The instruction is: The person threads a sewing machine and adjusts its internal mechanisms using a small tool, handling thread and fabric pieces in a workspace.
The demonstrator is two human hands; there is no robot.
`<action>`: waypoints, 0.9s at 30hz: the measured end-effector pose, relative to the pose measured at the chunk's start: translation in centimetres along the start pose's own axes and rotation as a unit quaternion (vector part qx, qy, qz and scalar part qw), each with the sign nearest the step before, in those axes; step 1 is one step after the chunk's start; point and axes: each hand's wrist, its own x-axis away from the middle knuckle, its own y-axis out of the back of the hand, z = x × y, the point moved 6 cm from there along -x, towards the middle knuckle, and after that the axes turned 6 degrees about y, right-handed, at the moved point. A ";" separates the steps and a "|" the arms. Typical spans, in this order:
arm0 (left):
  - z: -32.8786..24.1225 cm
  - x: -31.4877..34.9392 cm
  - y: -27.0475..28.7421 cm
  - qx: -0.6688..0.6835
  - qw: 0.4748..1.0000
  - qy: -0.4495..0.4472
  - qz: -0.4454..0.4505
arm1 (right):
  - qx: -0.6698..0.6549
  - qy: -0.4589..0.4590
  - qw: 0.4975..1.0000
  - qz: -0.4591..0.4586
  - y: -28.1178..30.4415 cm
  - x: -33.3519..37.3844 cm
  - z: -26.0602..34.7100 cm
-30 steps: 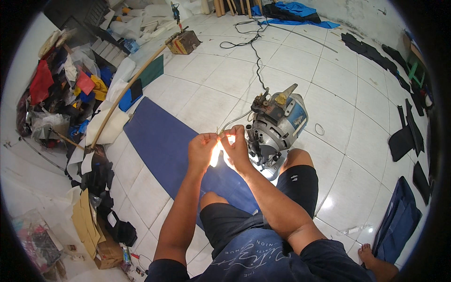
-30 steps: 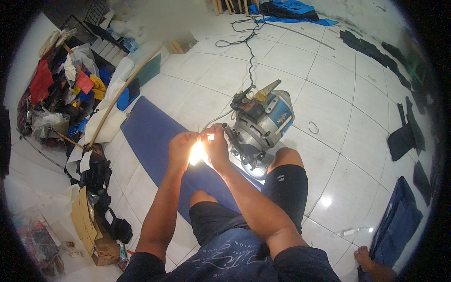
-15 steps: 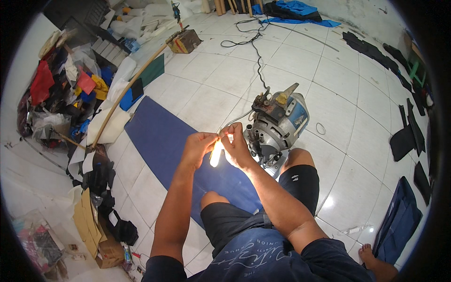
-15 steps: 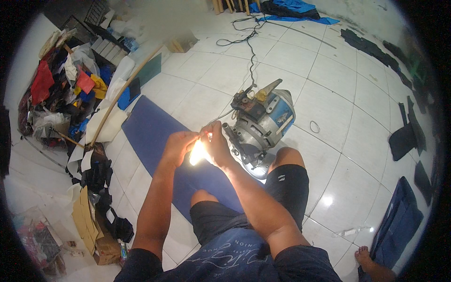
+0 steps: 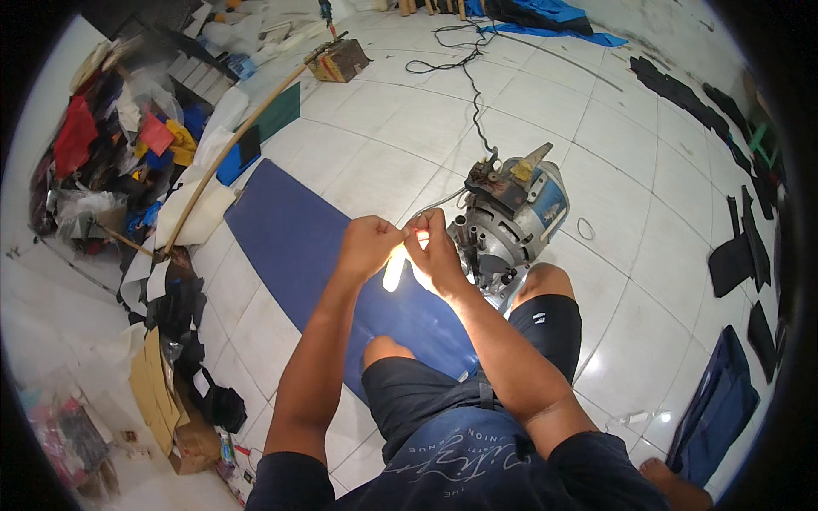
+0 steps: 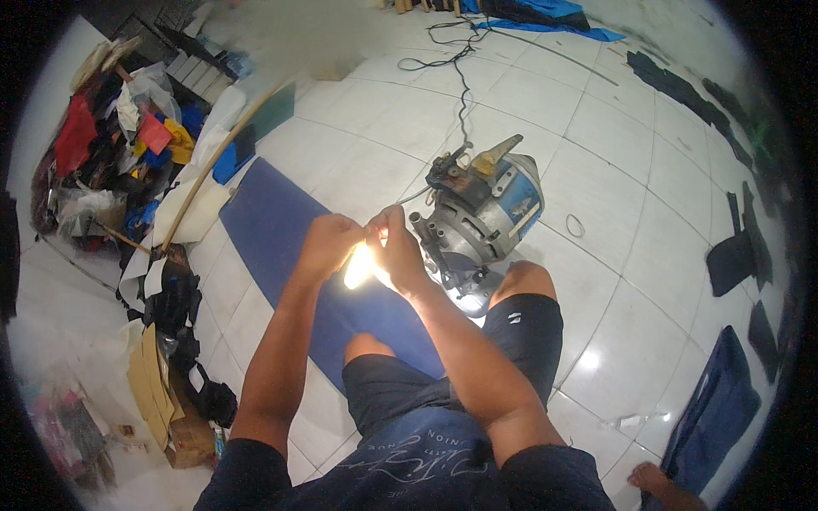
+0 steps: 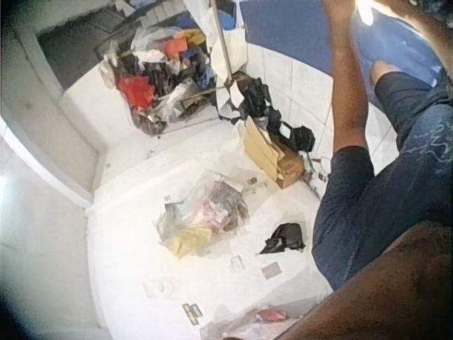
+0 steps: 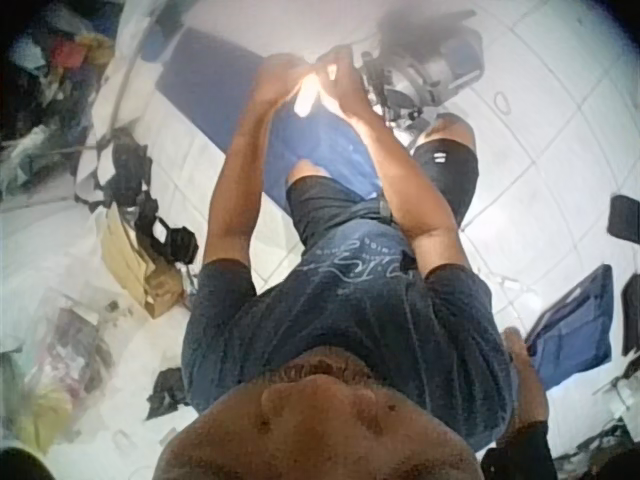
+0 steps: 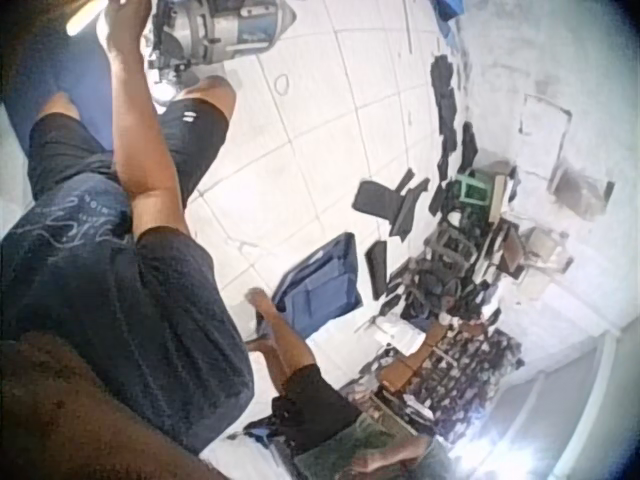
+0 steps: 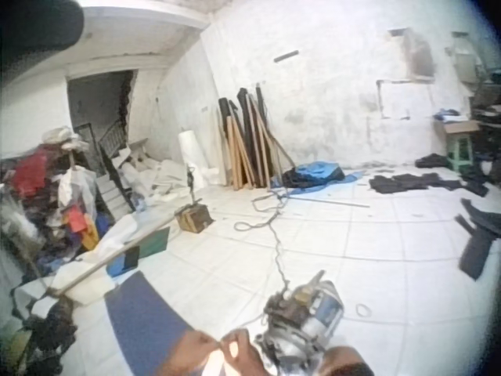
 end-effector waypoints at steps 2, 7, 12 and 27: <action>-0.1 0.5 0.0 0.009 1.000 0.026 -0.010 | -0.013 0.020 0.999 -0.047 0.2 0.3 0.3; 2.7 0.0 -0.9 0.181 0.980 0.073 -0.022 | -0.044 -0.013 0.997 -0.063 0.3 0.8 0.6; 4.6 -0.6 -0.8 0.318 0.947 0.057 -0.007 | -0.058 -0.023 0.996 -0.069 0.2 1.0 1.2; 3.3 0.1 -1.3 0.236 0.972 -0.001 0.007 | -0.101 -0.087 0.989 -0.069 0.0 0.7 0.4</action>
